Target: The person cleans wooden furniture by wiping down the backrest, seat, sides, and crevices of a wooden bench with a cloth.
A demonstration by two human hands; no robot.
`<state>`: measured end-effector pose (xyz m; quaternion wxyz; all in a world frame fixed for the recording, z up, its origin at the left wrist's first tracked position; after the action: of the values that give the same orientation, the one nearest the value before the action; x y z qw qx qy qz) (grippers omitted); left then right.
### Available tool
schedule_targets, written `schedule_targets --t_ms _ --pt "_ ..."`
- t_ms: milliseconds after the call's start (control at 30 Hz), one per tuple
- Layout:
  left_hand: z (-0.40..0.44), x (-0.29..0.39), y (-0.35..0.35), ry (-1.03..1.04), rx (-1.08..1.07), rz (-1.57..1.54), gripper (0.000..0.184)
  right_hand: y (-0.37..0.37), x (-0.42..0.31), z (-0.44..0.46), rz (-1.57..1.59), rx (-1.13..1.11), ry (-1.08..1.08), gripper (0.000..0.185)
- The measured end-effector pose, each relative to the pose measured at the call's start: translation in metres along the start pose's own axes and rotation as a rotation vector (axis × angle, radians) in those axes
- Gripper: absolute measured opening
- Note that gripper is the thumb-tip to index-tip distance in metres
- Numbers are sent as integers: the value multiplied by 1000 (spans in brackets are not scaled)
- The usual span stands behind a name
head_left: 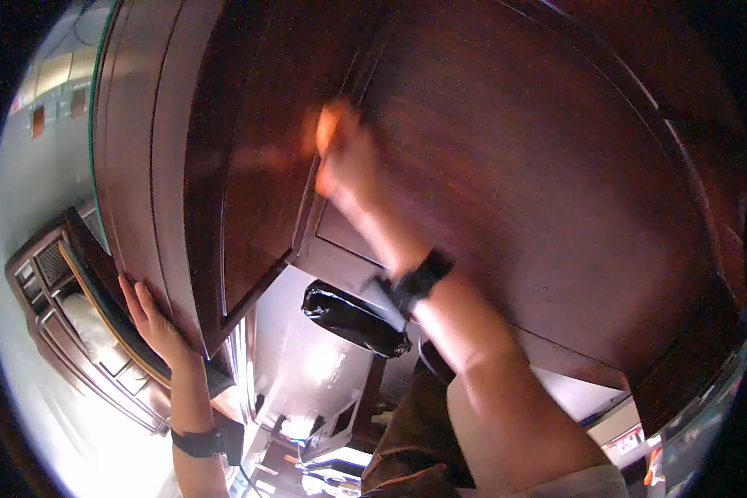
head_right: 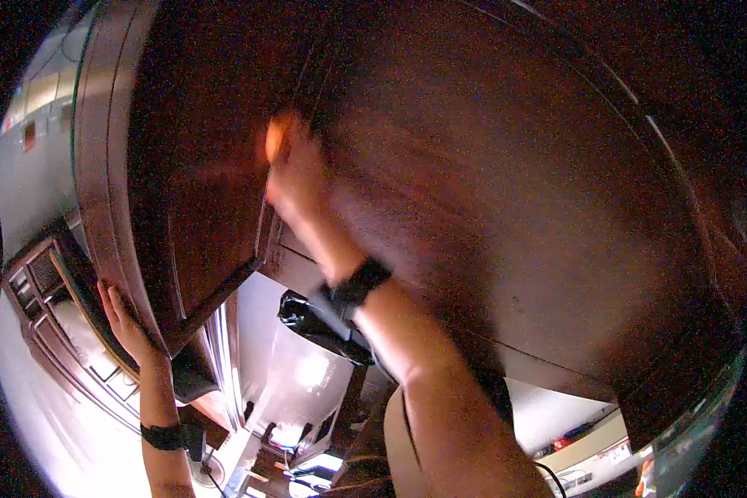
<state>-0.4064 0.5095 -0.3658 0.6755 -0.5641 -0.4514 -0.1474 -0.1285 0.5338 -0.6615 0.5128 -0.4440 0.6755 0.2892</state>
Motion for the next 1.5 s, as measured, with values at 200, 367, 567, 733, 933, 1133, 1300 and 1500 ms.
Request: schedule_targets --t_ms 200,367,567,733,933,1133,1300,1500 --pt "-2 3 1 -10 -7 0 52 65 -2 -235 -196 -213 -51 49" --pt "-4 14 3 76 -3 170 53 61 5 -262 -91 -481 -278 44" --pt "-4 7 8 12 -58 -50 53 -3 -39 -111 -60 -151 -233 61" --pt "-1 14 11 86 -18 140 54 30 16 -68 331 -3 61 70" --pt "-6 7 3 82 -49 147 56 -120 -118 147 -755 405 -474 46" --pt "-11 4 7 39 -17 130 56 -123 -119 149 -965 303 -537 33" --pt "-14 13 11 23 -25 74 55 -45 -80 -10 -876 -138 -677 34" --pt "-11 9 7 14 -52 133 54 -121 -143 139 -1288 374 -748 22"
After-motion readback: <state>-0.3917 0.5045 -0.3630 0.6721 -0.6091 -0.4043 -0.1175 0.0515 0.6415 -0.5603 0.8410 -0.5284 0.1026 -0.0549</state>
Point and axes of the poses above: each hand's wrist, its own z-axis towards the middle knuckle, its own y-axis out of the palm, x = y × z, the point moved 8 cm from there along z, towards the middle knuckle, and after that the axes turned 6 degrees about -y, right-handed, at the moved point
